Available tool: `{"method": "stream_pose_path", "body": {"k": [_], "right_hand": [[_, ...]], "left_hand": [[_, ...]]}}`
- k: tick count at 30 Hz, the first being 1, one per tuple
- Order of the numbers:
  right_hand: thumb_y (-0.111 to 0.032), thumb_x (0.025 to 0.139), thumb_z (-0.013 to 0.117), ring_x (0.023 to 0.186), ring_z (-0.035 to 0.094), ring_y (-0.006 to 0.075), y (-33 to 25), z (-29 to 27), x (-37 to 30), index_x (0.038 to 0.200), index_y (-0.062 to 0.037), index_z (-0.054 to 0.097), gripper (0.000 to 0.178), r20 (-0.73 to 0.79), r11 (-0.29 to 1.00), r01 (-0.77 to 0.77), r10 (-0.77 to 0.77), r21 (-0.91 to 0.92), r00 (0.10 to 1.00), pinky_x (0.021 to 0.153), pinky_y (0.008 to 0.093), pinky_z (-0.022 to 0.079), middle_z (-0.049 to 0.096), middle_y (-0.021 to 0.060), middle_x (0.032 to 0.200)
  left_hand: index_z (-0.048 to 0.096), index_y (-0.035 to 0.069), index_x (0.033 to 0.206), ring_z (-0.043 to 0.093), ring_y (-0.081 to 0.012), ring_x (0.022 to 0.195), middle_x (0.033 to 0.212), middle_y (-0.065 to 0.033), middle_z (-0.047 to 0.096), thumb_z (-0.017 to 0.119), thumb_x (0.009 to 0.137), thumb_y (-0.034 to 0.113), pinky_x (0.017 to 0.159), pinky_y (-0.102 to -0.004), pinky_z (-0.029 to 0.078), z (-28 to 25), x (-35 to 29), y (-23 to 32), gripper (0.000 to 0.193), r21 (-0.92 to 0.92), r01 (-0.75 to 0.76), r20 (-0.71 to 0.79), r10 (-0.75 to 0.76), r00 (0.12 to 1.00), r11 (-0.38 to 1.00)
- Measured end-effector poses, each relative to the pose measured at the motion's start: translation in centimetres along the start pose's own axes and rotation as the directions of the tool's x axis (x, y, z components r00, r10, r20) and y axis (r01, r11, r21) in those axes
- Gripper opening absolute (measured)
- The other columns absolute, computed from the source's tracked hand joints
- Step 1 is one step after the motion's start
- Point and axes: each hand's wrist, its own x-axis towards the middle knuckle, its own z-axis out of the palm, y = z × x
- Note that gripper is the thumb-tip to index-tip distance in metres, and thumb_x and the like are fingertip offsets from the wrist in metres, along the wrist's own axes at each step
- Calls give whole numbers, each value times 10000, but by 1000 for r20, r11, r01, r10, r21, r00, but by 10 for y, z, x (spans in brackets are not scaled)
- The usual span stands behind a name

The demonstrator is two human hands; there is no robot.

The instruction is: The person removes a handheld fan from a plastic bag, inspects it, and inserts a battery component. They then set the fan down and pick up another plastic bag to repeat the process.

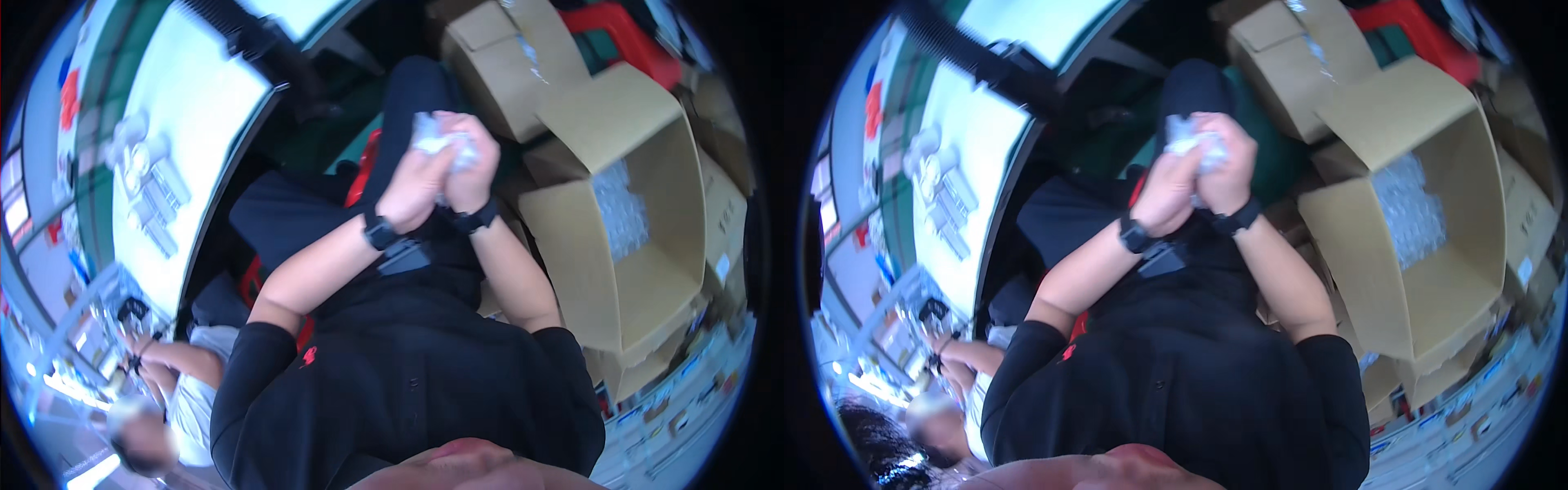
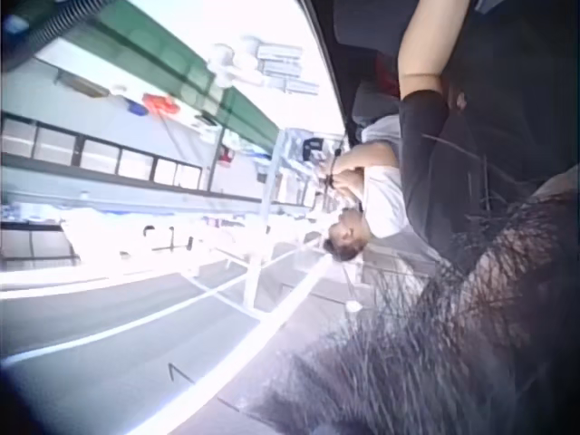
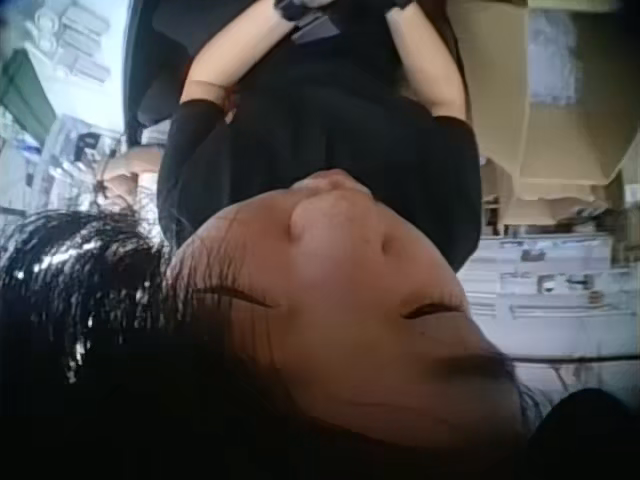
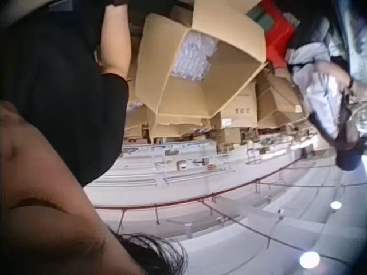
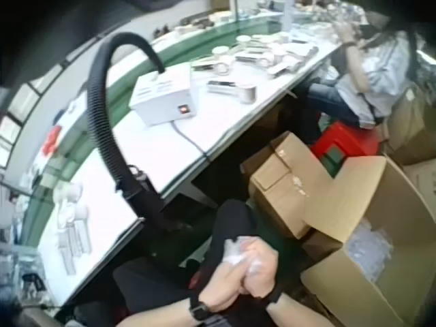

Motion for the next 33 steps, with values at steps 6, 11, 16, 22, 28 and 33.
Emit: {"method": "stream_pose_path", "body": {"k": [6,11,16,22,28,33], "right_hand": [[-17,732,641,930,649,267,-15,14,11,929,-8,583,205,204,995,-83,91,-47,975,795,338,506,658,159,946],[-73,752,672,1197,512,303,-11,19,8,1146,-8,523,426,528,846,318,-51,-429,848,987,373,416,561,173,1185],[-102,763,695,1283,430,325,-37,8,-8,1311,-23,458,602,654,986,44,73,-160,753,1093,387,328,462,173,1331],[-114,735,746,1314,417,328,-58,-9,-34,1341,-28,451,679,687,987,27,92,-160,721,1105,386,327,460,165,1343],[-118,723,767,1303,443,321,-57,2,-49,1322,-32,469,675,712,976,34,134,-216,689,1087,378,353,458,159,1349],[-123,732,763,1281,465,328,-59,19,-57,1321,-39,467,664,703,973,8,162,-233,692,1072,366,372,457,159,1355]], "left_hand": [[462,80,1274,545,-167,1109,1169,-88,529,487,1010,145,945,-298,461,-4,2,19,274,-101,-100,-27,98,995,990],[469,81,1262,574,-180,1059,1138,-93,545,470,1012,147,908,-308,487,-38,3,28,259,-95,-166,-153,151,977,982],[477,81,1261,613,-175,977,1093,-80,575,462,1016,168,831,-304,521,-43,-15,22,261,-95,-87,-137,73,988,992],[497,91,1252,637,-141,910,1052,-57,602,475,1018,190,765,-280,538,-49,-41,5,254,-47,-31,-47,29,998,998],[509,99,1231,638,-137,908,1057,-51,601,480,1019,195,762,-275,535,-68,-52,-1,234,-49,-44,-42,42,998,998],[509,90,1207,618,-151,939,1065,-57,589,477,1013,187,787,-286,520,-85,-56,8,220,-42,-71,-45,69,997,997]]}}
